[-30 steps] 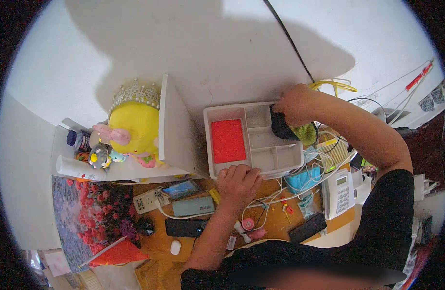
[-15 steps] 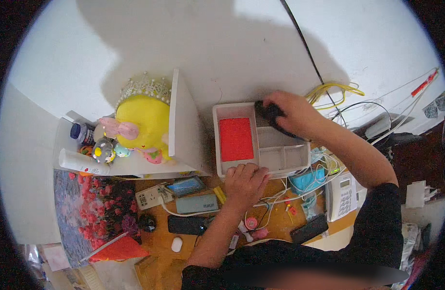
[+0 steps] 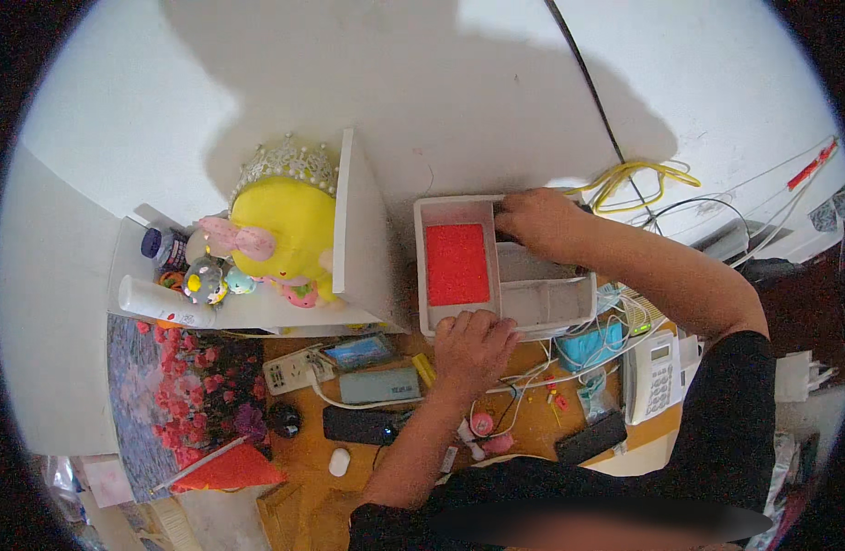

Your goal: The recorder organizes various small items and a red envelope into a plastic storage container.

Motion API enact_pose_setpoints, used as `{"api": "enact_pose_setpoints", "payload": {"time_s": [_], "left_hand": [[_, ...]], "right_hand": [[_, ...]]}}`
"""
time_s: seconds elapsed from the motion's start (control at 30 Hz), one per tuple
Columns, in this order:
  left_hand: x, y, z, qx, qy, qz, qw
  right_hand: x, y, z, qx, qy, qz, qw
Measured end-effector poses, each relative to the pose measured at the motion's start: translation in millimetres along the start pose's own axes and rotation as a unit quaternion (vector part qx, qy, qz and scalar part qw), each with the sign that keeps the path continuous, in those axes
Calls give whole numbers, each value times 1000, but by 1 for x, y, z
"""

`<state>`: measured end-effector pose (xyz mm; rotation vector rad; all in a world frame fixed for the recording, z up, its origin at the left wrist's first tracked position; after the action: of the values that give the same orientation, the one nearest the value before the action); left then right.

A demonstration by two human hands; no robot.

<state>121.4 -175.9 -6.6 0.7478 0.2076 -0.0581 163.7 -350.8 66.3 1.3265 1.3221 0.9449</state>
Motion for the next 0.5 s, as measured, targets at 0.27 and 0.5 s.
{"api": "enact_pose_setpoints", "payload": {"time_s": [0.27, 0.5], "left_hand": [[-1, 1, 2, 11, -2, 5, 1000], [-1, 1, 1, 10, 4, -4, 1000]], "right_hand": [[-17, 32, -30, -174, -34, 53, 983], [-9, -8, -18, -18, 119, 28, 992]]}}
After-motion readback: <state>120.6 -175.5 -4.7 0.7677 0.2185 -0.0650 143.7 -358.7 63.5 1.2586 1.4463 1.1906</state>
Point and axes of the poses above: each hand's wrist, its own z-axis towards the middle knuckle, its own y-axis out of the back of the hand, x = y × z, the point moved 5 cm from there along z, towards the middle knuckle, and after that the axes turned 14 degrees about -y, right-handed, at the moved point
